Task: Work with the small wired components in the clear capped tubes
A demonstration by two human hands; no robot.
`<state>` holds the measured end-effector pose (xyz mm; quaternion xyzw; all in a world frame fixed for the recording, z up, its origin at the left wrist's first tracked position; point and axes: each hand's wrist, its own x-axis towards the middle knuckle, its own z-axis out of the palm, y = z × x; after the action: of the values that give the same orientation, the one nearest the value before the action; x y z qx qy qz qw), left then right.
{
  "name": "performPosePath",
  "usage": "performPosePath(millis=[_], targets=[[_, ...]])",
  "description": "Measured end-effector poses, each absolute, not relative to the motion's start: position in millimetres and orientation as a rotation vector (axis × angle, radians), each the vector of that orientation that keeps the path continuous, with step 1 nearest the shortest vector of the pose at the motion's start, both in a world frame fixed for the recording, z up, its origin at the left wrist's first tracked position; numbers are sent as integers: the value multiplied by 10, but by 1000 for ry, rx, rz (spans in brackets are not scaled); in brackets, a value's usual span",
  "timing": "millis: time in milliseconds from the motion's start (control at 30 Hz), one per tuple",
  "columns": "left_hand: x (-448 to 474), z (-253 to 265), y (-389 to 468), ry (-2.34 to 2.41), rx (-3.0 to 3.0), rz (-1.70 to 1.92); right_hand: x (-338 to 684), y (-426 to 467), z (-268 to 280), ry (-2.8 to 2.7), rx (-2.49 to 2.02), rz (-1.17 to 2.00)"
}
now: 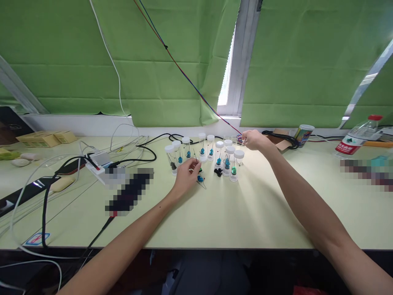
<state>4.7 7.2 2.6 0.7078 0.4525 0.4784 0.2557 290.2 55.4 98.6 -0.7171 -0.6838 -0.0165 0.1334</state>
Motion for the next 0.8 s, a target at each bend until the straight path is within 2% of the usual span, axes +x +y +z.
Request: performPosePath(millis=[233,500,800], targets=[[38,-16,115,1176,1826,1310,2922,339,1333,-1920,-2210,-67],[37,-6,114,1119,1692,1310,2843,-207,1615,-1883,-1884,-201],[33,66,69,935,1528,1233,2435,-412,1596,-2193,-1425,47]])
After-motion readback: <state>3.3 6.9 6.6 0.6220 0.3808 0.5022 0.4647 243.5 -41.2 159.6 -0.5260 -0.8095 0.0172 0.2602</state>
